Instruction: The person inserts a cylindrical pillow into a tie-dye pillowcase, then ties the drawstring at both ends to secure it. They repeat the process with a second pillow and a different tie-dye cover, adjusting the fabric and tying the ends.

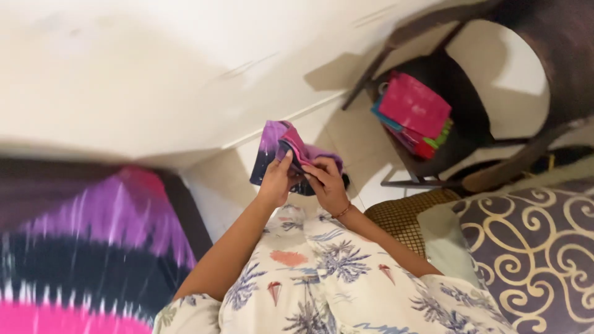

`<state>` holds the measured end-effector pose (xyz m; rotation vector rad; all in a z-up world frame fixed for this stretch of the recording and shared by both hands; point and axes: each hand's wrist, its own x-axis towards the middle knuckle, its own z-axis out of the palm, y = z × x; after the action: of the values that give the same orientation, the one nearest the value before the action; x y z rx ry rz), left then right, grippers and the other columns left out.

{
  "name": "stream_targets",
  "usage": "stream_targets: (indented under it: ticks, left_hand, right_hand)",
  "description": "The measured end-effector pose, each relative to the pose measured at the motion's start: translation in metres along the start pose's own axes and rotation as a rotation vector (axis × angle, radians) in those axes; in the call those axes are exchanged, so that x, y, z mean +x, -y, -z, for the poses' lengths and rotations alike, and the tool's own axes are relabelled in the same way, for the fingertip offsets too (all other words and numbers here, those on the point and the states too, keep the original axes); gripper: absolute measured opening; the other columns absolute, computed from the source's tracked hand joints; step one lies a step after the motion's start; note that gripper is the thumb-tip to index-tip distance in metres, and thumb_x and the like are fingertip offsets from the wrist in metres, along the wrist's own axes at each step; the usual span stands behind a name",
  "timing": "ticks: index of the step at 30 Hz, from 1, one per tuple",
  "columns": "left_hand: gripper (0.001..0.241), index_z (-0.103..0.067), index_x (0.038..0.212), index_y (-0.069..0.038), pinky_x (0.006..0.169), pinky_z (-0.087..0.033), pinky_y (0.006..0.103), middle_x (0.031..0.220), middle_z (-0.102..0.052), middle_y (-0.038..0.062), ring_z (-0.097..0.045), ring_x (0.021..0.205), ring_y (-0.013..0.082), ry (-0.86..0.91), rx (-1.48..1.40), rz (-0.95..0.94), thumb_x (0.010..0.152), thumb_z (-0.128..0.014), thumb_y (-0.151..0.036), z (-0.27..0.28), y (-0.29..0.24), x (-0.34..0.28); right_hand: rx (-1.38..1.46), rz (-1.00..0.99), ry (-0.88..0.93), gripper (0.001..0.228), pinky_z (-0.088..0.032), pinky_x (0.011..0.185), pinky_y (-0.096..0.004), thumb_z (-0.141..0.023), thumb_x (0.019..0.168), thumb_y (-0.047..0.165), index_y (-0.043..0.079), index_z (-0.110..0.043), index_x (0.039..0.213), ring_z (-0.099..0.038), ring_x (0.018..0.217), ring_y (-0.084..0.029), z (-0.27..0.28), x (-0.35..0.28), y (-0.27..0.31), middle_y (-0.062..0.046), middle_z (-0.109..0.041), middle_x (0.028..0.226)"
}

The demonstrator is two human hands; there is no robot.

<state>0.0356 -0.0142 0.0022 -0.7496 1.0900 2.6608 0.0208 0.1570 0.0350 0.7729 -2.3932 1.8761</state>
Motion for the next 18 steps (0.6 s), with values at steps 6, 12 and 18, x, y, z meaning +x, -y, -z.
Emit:
stream_targets:
  ticks: [6,12,18]
  left_hand:
    - [0.029,-0.066,0.119,-0.006,0.088,-0.057,0.0388,0.104,-0.071,0.006,-0.068,0.093,0.0189,-0.068,-0.014,-0.195,0.107,-0.055,-0.030,0.031,0.003,-0.096]
    - [0.038,-0.057,0.140,-0.007,0.104,-0.047,0.0280,0.125,-0.067,0.000,-0.061,0.113,0.0100,0.026,0.309,-0.563,0.106,-0.050,-0.024,0.035,0.031,-0.167]
    - [0.030,-0.068,0.131,-0.005,0.074,-0.043,0.0275,0.102,-0.066,0.000,-0.053,0.083,0.0083,-0.106,0.042,-0.456,0.112,-0.054,-0.024,0.040,0.098,-0.226]
  right_hand:
    - [0.309,0.075,0.346,0.057,-0.047,0.107,-0.033,-0.068,0.097,0.005,-0.001,-0.040,0.145,-0.053,0.127,-0.021,-0.028,-0.015,0.069,-0.016,-0.047,0.144]
    - [0.026,-0.011,0.435,0.057,-0.055,0.081,-0.027,-0.076,0.093,0.015,-0.001,-0.043,0.136,-0.066,0.095,-0.011,-0.048,-0.038,0.093,-0.004,-0.066,0.108]
    - [0.191,-0.070,0.499,0.020,-0.044,0.066,-0.019,-0.070,0.103,0.013,-0.001,-0.064,0.117,-0.052,0.076,-0.002,-0.031,-0.090,0.097,0.002,-0.065,0.092]
